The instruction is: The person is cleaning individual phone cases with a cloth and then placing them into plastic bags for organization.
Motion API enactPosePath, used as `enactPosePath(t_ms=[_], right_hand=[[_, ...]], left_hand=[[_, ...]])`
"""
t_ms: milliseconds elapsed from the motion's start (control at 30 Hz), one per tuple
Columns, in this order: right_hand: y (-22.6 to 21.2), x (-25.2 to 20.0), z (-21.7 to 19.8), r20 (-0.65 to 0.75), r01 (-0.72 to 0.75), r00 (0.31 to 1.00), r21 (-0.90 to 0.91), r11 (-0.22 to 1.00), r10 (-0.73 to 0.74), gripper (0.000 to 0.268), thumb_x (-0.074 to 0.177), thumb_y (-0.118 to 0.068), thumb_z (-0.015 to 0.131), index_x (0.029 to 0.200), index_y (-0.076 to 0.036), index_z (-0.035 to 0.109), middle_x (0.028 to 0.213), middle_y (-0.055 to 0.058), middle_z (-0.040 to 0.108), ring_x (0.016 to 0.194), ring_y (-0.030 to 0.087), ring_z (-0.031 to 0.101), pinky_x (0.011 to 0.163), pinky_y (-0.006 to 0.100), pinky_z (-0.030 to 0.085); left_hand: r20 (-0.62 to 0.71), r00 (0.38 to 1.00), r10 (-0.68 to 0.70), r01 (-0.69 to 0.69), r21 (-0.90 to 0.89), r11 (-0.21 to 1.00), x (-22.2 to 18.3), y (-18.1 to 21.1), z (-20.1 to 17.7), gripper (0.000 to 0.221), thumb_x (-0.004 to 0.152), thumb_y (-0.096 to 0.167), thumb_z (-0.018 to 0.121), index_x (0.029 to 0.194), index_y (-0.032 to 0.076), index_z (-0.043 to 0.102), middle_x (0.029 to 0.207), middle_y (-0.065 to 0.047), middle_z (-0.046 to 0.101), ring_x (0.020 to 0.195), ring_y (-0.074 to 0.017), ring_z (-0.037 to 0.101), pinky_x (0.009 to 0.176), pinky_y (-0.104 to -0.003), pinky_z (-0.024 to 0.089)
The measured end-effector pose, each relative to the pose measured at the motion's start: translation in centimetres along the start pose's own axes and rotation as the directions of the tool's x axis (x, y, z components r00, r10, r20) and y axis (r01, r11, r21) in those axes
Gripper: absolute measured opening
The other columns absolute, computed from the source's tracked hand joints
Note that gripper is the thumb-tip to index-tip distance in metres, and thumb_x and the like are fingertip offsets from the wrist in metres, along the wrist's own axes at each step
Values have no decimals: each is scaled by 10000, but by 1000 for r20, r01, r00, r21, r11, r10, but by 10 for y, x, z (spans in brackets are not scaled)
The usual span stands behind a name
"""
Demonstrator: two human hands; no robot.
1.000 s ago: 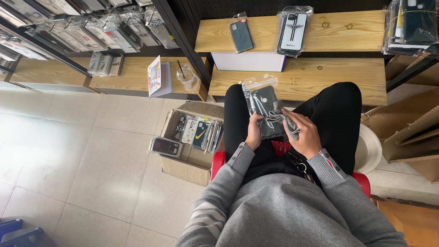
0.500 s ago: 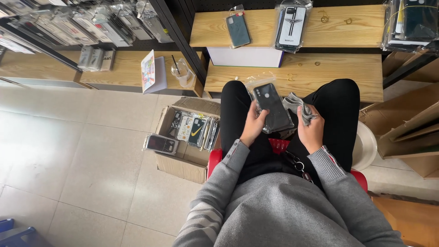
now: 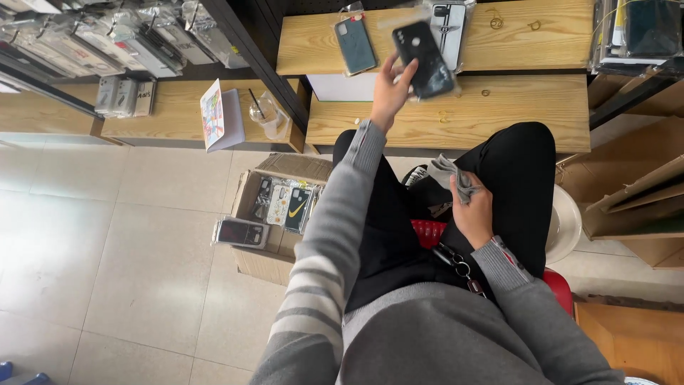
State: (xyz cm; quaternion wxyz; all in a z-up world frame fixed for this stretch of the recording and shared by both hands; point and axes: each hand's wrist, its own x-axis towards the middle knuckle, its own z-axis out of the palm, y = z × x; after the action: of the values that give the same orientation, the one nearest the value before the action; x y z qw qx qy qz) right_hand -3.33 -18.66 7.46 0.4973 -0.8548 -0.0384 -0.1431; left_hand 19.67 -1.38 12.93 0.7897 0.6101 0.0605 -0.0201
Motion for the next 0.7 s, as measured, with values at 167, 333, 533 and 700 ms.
enactPosePath(t_ms=[167,333,533,700], right_hand=[[-7,0,-1,9,-36,999,-3,999,36,245,1091,-191,539,1036,12,665,969,113,685,879,240,669,798,363,528],[-17,1,-2,24,-4,1000,11,1000,4,211,1084,-142,536,1054,19,669,981,126,691,891,245,685,810,354,549],[-11,-2,0,30,27,999,-8,1000,-27,202,1073,-146,539,1055,15,661,998,125,693,896,254,691,817,361,556],[-12,-3,1,27,11,1000,1,1000,-11,216,1073,-156,542,1068,20,667,1020,127,699,917,259,691,829,364,555]], left_hand=[[36,999,-29,21,198,980,60,5,29,816,834,253,691,1537,60,326,1175,-150,721,695,-193,693,596,-333,615],[-40,993,111,-80,465,882,117,-40,33,474,837,289,706,1239,162,487,1030,-68,820,981,-259,709,929,-386,517],[-140,961,240,-119,575,810,129,-55,29,371,847,260,715,1192,186,601,1085,-74,816,901,-225,807,910,-368,590],[-53,939,341,-207,703,681,132,-52,11,495,858,304,675,1313,114,637,1277,-50,736,1117,-259,749,926,-400,623]])
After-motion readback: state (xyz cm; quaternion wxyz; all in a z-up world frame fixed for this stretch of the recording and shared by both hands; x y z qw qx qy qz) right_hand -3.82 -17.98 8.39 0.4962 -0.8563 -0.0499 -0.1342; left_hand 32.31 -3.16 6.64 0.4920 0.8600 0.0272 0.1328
